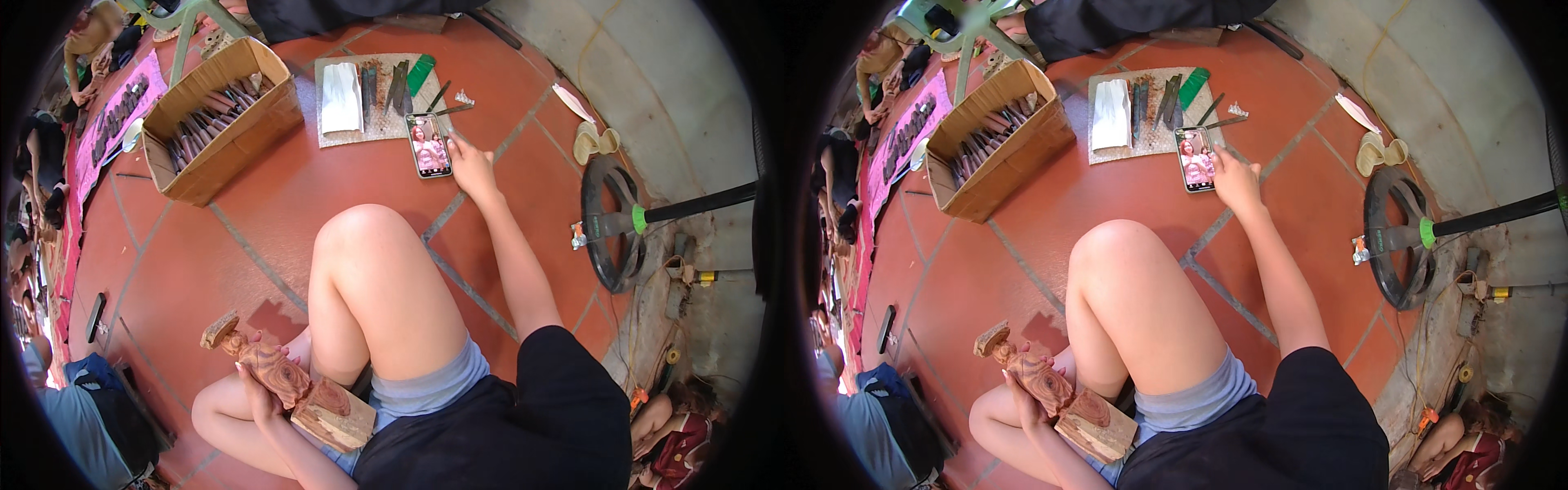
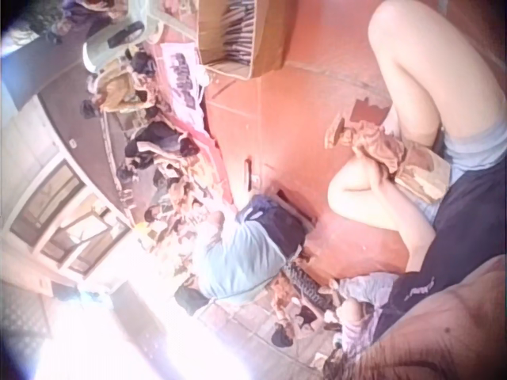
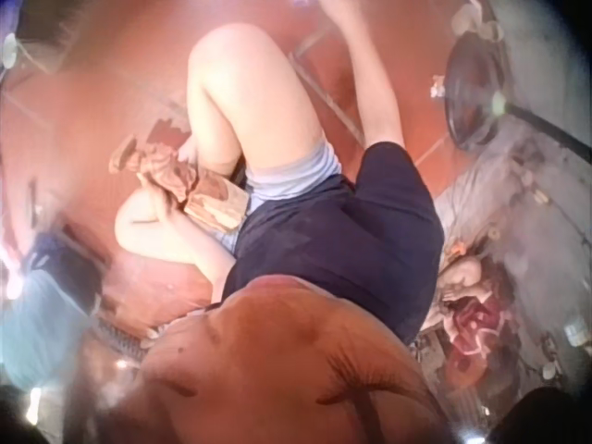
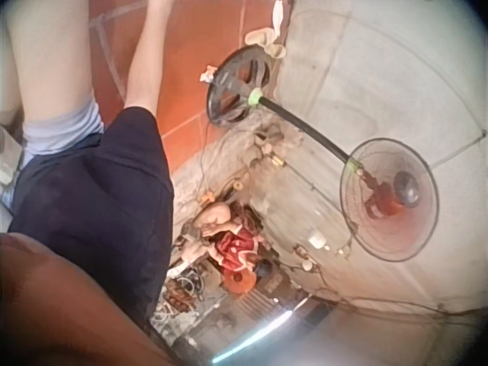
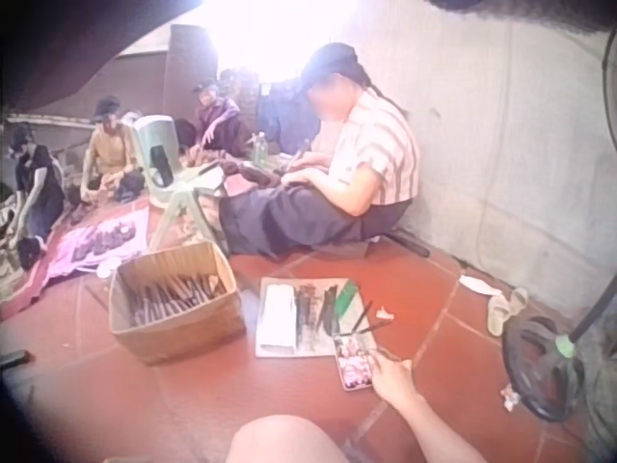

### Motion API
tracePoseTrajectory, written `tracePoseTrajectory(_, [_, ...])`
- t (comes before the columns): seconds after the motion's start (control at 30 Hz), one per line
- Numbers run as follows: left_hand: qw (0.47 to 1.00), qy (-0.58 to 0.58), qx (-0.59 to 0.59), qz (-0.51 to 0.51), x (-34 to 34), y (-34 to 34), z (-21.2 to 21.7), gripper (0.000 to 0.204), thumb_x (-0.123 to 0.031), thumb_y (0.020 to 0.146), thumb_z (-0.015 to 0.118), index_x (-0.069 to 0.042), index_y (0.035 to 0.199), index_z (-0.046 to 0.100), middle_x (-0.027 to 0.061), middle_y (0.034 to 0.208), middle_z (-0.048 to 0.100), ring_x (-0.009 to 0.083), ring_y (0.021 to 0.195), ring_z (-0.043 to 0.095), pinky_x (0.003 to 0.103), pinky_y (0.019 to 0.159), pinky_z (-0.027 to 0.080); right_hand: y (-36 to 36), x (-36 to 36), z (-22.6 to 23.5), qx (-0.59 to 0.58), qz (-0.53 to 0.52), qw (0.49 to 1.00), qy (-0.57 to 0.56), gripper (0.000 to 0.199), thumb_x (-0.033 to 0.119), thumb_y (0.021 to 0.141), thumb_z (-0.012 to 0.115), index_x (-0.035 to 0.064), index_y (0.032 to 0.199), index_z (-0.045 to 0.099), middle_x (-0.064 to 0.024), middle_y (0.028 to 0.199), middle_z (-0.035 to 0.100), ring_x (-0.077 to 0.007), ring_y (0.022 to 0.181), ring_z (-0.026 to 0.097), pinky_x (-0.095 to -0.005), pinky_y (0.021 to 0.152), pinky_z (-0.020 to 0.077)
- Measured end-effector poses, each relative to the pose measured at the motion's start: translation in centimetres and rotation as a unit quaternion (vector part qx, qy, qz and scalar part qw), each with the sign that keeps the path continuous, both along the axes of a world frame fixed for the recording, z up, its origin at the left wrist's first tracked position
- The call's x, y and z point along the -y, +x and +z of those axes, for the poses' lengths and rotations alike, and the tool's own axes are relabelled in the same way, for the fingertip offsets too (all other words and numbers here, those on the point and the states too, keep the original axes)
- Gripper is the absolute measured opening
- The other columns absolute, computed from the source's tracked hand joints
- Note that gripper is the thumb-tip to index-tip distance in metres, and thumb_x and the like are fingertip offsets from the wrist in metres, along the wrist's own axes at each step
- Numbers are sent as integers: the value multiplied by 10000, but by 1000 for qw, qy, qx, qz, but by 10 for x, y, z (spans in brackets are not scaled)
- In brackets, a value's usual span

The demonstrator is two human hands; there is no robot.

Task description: The person sits on the floor and carves a wooden figurine using a chisel. They hold the wood with one hand and carefully shape it with the other, occasionally rotating the piece to access different angles.

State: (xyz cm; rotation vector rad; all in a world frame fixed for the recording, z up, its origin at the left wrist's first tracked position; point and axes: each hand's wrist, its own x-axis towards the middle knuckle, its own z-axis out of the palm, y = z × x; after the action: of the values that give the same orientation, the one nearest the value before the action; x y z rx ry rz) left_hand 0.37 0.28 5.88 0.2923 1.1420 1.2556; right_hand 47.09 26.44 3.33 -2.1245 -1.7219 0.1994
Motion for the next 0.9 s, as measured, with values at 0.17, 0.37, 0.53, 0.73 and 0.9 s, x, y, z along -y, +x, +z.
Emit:
tracePoseTrajectory(0.17, [1000,-20,-3,0,-11,0,4,749,-640,942,374,-62,1415,310,140,1041,598,278,984,615,518,819,557,-12,40,1,27,-18,998,-46,355,304,991,443,162,1281,591,-163,754,678,-311,794,644,-393,893,351])
tracePoseTrajectory(0.37, [1000,-4,9,-7,-8,-1,4,718,-624,954,362,-60,1398,338,140,1063,593,278,981,618,528,826,553,-36,58,10,-23,14,1000,-12,338,303,988,471,167,1268,604,-132,681,647,-302,747,615,-379,920,358])
tracePoseTrajectory(0.53, [1000,4,12,-4,-3,-3,5,653,-581,982,335,-66,1382,376,156,1083,584,283,990,616,524,840,549,-58,77,77,-37,47,992,108,325,282,986,490,145,1251,619,-141,653,625,-305,651,567,-421,843,430])
tracePoseTrajectory(0.73, [999,20,42,-28,1,-11,-5,628,-555,998,317,-54,1368,402,184,1145,576,303,1041,603,507,860,543,-48,133,217,-361,-40,893,264,400,335,1037,426,116,1341,564,86,617,319,-26,529,294,-234,464,265])
tracePoseTrajectory(0.9, [998,22,53,-8,9,-11,-22,729,-658,937,367,-27,1294,445,209,1081,621,361,856,665,502,692,588,-102,177,260,-486,155,814,278,535,411,1034,398,-25,1313,536,79,608,312,-24,530,322,-199,503,283])
